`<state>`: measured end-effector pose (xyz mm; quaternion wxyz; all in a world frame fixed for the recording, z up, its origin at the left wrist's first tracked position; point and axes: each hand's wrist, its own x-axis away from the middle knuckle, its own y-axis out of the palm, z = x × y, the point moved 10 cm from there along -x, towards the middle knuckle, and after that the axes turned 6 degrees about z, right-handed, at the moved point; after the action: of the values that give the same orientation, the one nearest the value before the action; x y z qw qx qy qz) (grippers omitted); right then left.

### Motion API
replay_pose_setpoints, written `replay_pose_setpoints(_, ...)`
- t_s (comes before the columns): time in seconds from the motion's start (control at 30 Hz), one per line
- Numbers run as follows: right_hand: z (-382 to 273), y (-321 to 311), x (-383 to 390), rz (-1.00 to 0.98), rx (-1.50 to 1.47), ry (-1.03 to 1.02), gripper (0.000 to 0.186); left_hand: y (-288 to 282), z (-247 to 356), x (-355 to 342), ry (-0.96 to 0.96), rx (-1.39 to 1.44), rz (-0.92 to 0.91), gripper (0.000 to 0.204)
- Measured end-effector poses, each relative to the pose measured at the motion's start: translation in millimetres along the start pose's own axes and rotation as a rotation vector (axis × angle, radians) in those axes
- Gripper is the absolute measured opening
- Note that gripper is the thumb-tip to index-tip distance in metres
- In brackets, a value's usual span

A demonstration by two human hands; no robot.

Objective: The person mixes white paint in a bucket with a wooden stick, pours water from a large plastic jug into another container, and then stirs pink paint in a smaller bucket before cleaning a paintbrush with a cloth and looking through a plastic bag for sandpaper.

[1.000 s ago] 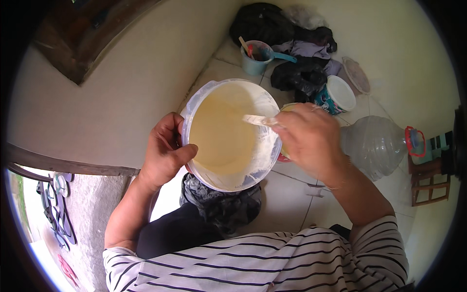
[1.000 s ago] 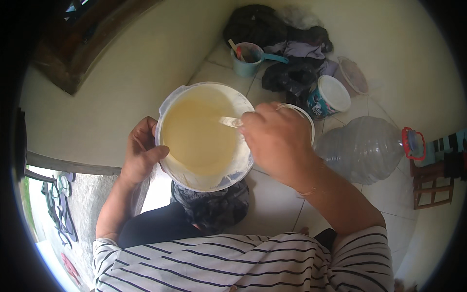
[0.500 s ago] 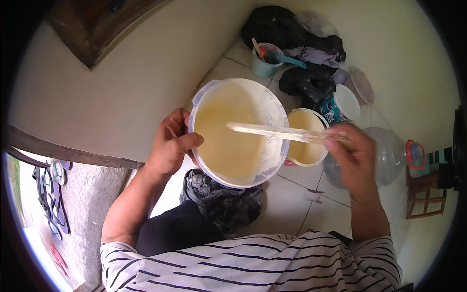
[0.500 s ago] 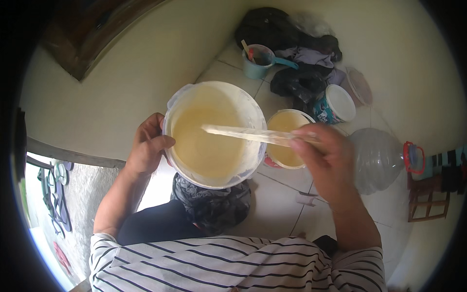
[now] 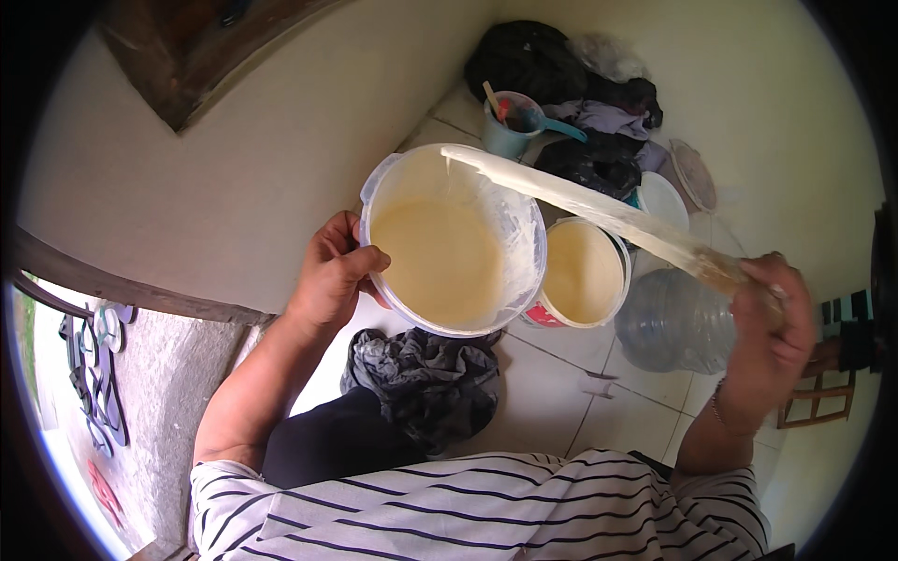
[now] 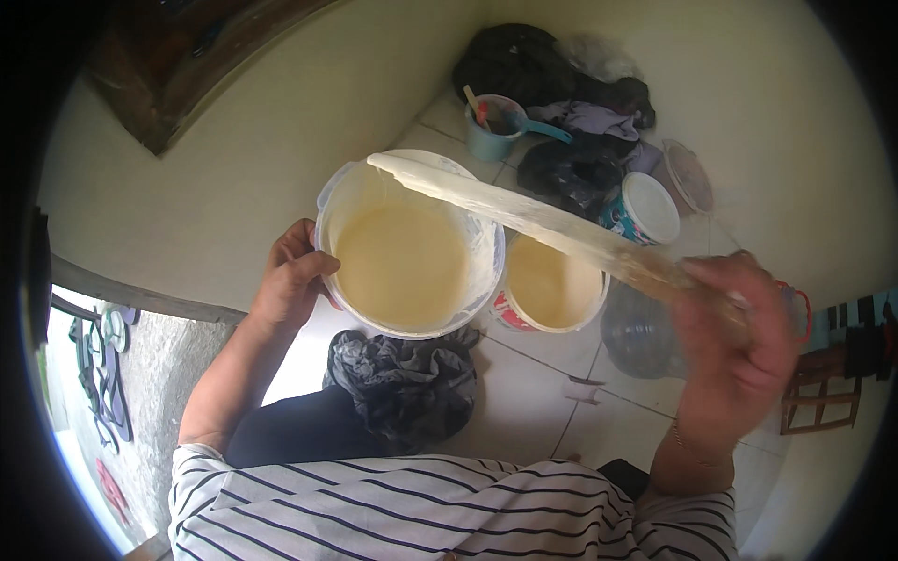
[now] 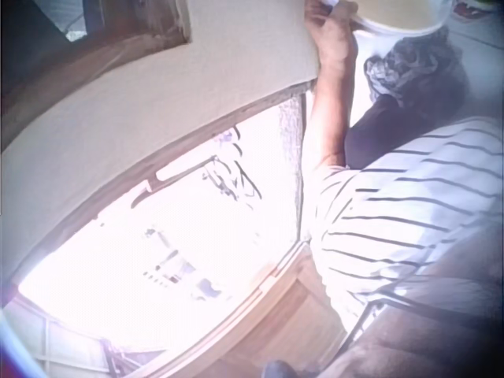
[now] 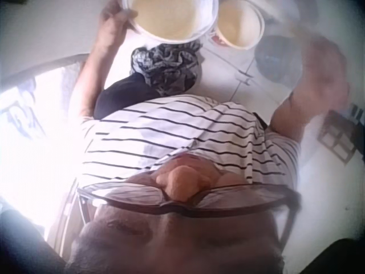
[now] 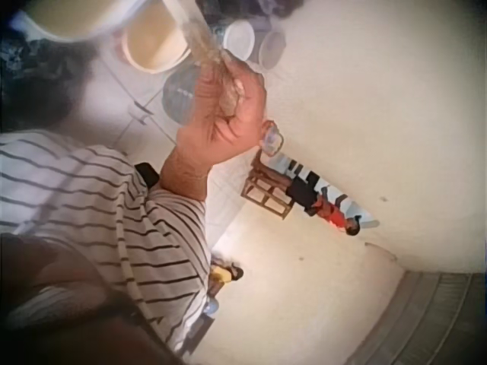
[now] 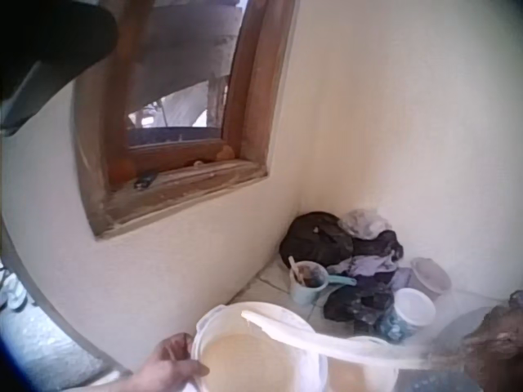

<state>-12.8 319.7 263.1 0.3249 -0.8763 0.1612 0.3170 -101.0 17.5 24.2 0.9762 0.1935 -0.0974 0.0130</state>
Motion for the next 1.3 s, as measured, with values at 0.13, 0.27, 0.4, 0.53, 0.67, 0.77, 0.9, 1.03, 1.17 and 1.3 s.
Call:
replay_pose_setpoints(0.13, 28.3, 76.0, 32.2, -0.340, 0.113, -0.159, 0.014, 1.5, -2.1, 3.5, 0.006, -0.055, -0.008, 0.022)
replay_pose_setpoints(0.27, 31.9, 96.2, 45.7, -0.402, 0.138, -0.193, 0.014, 12.2, -3.4, 6.0, 0.010, -0.126, -0.057, 0.023)
replay_pose_setpoints(0.4, 28.1, 118.0, 49.7, -0.571, 0.233, -0.280, 0.011, 13.6, -2.2, 7.7, 0.021, -0.118, -0.081, 0.023)
replay_pose_setpoints(0.53, 19.7, 133.8, 31.7, -0.445, 0.216, -0.419, 0.011, 22.2, -2.4, 9.0, 0.032, -0.171, -0.093, 0.023)
replay_pose_setpoints(0.67, 30.3, 166.9, 51.4, -0.563, 0.348, -0.500, 0.009, 31.3, 3.9, 12.9, 0.038, -0.196, -0.098, 0.022)
replay_pose_setpoints(0.77, 30.3, 184.7, 76.3, -0.720, 0.115, -0.313, 0.006, 28.8, 1.8, 11.7, 0.036, -0.153, -0.089, 0.023)
replay_pose_setpoints(0.9, 33.9, 194.5, 76.2, -0.660, -0.002, -0.203, 0.007, 28.7, -1.4, 10.5, 0.053, -0.222, -0.103, 0.023)
replay_pose_setpoints(1.03, 44.6, 186.7, 45.1, -0.420, 0.010, -0.310, 0.014, 19.8, -9.8, 8.8, -0.008, -0.181, -0.082, 0.023)
replay_pose_setpoints(1.17, 53.6, 182.7, 53.0, -0.489, 0.266, -0.352, 0.015, 17.0, -9.2, 9.8, -0.011, -0.201, -0.064, 0.023)
replay_pose_setpoints(1.3, 44.5, 187.0, 77.3, -0.710, 0.064, -0.134, 0.015, 13.3, -15.2, 11.1, -0.048, -0.110, -0.043, 0.024)
